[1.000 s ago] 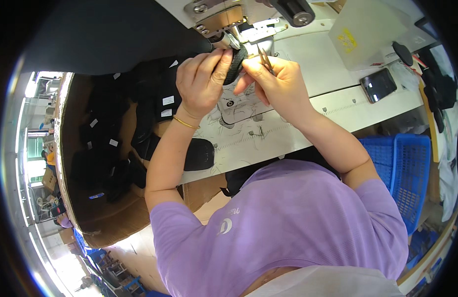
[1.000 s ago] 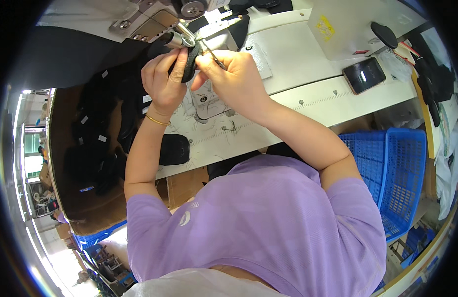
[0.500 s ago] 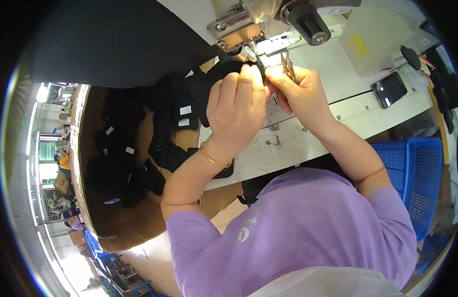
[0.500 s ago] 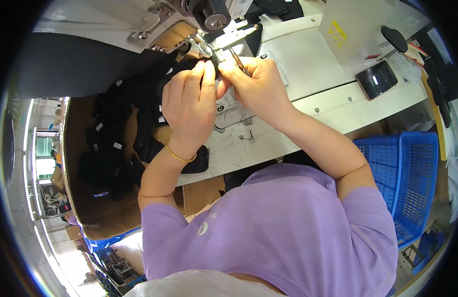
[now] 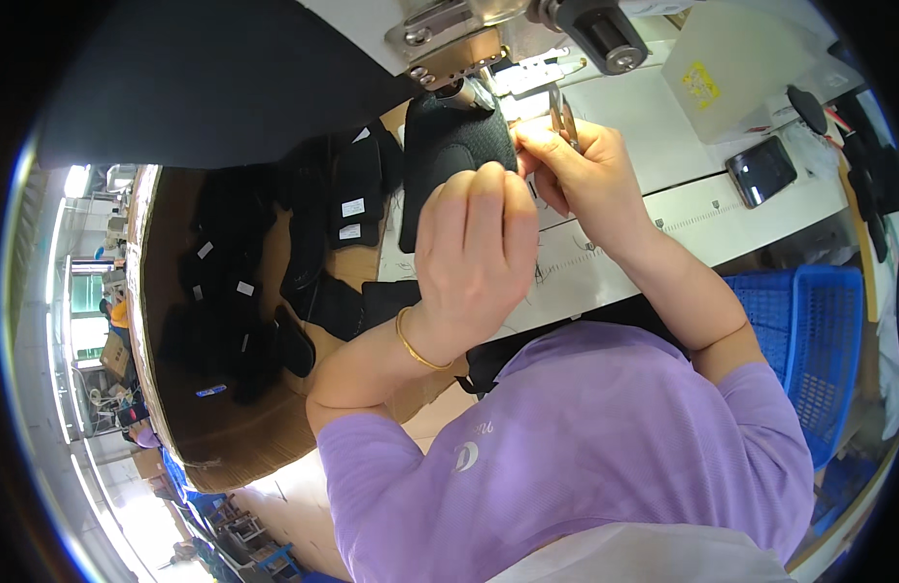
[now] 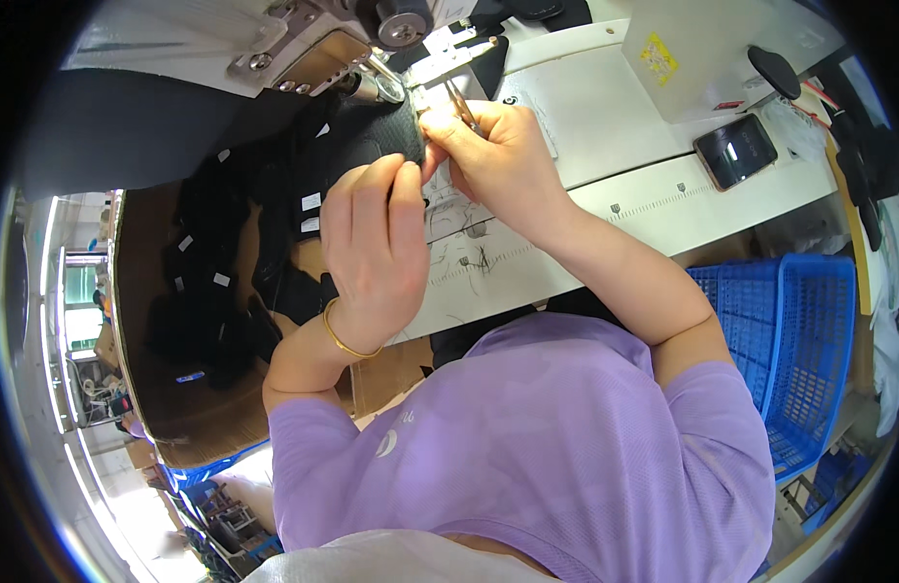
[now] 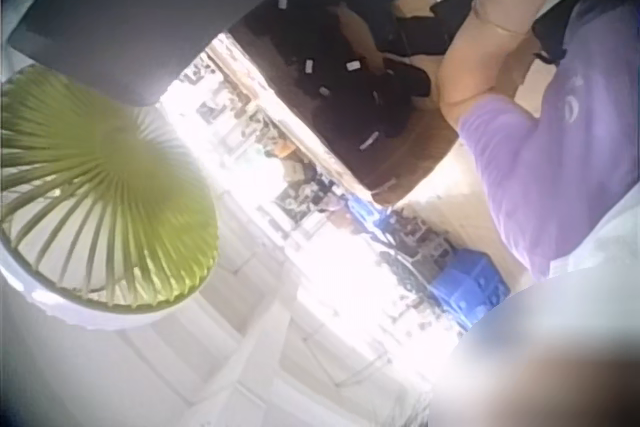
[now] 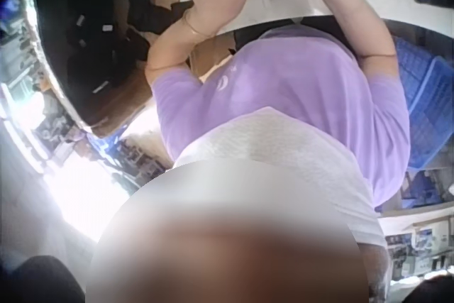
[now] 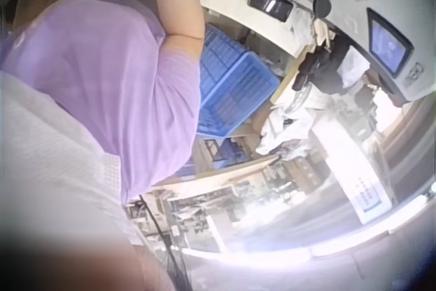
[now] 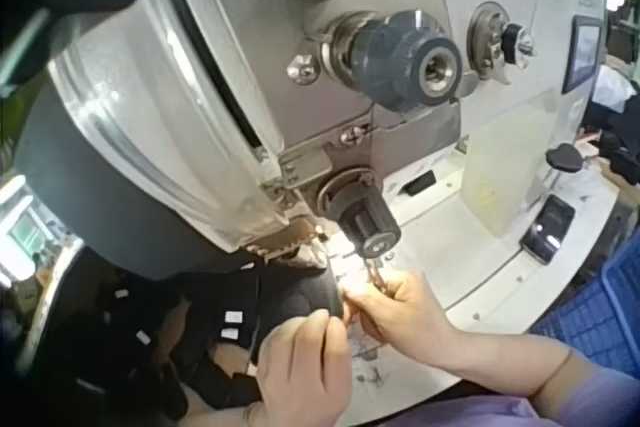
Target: Sewing and trimming the edges of shoe upper components using an industrial sewing machine.
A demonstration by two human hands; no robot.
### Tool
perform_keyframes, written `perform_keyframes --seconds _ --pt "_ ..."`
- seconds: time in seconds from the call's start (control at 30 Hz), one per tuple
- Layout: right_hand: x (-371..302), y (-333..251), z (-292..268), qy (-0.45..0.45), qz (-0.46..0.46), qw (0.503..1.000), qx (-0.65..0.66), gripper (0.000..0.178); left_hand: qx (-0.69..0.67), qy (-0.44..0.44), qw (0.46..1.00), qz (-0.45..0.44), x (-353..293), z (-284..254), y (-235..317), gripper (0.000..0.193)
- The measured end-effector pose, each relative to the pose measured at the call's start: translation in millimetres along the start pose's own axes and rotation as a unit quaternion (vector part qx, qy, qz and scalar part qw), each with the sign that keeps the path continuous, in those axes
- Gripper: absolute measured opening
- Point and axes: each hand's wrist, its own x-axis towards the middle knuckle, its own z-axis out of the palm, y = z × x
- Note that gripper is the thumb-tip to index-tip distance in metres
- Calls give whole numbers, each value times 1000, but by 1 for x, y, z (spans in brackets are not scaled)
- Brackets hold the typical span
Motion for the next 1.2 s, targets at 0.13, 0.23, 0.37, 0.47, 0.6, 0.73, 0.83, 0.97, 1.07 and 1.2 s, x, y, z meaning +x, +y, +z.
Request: perform_keyframes --seconds 0.13,0.23,0.37,0.47,0.6,0.73,0.83,0.97,1.07,1.2 --pt "1 2 -2 6 20 1000 -16 33 -35 32 999 5 3 9 -2 25" --pt "3 3 -1 4 10 1000 -1 34 -39 23 999 -5 5 15 -7 29" --pt "2 3 0 13 -2 1000 3 34 -43 40 998 -8 10 26 -12 29" --pt "2 1 0 3 -5 1000 -4 34 -36 49 998 -15 12 34 -16 28" --pt "2 1 -1 1 7 1000 -4 33 -41 41 998 -22 12 39 -20 27" --pt "2 0 1 6 9 1000 -8 33 -43 42 998 -23 11 38 -21 27" --pt "1 -1 1 -6 2 1000 -10 32 -54 43 997 -22 9 37 -21 28" --pt "-2 2 -4 -29 -17 999 -17 29 -70 86 993 -33 3 38 -22 28" --pt "-5 7 -8 -40 -9 999 -17 30 -22 111 992 -49 -2 41 -25 38" --pt "-7 12 -8 -54 -5 999 1 34 -20 88 994 -57 1 48 -29 38"
